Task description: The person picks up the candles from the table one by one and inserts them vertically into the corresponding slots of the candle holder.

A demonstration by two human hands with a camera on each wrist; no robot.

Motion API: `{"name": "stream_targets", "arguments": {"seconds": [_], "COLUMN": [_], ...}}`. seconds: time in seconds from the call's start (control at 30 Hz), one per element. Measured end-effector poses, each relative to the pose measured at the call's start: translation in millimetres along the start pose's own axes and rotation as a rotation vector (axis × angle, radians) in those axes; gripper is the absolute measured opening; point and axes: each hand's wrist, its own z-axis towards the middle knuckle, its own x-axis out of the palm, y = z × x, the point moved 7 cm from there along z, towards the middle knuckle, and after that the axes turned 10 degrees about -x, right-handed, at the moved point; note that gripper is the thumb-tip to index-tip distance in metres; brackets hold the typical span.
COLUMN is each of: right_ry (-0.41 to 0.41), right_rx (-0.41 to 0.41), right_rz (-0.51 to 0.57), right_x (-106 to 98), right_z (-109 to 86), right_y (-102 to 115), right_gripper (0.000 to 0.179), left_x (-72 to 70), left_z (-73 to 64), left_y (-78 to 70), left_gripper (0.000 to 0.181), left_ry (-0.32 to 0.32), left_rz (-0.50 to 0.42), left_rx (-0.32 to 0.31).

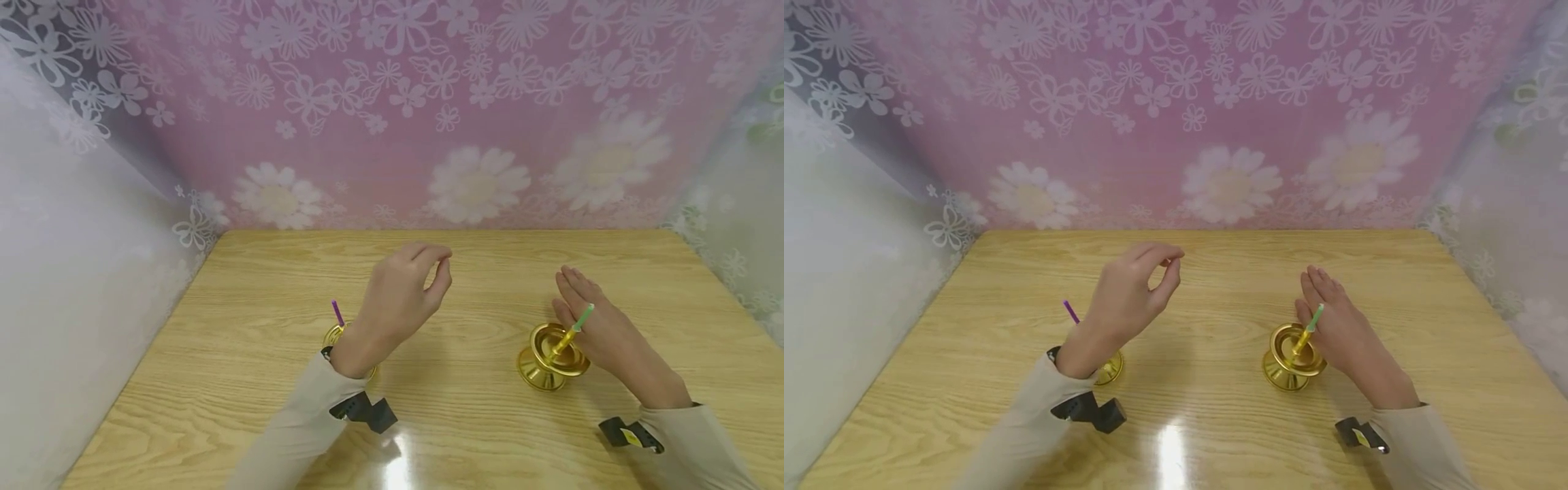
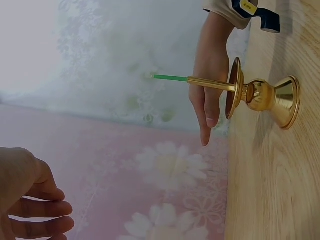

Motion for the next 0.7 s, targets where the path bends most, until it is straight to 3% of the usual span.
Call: {"name": "stream_targets", "arguments": {"seconds": [0.47,0.7], "right_ry": [-0.015,0.001], "right_rx": [0.008,0.033], "right_rz": [-0.005,0.015], "right_x": [-4.3,-6.2], "right_z": [-1.0,-2.3], "right_y": [-2.1,-4.1], "right_gripper": [0.055,0.058], "left_x": [-35.9,-47.3], "left_z": [0.2,-2.2], "left_y": [31.1,57.7], "left_gripper": [0.015,0.022], "left_ry": [-0.064,-0.014], "left_rz": [0.043,0.108], "left_rx": [-0.051,-0.184]}}
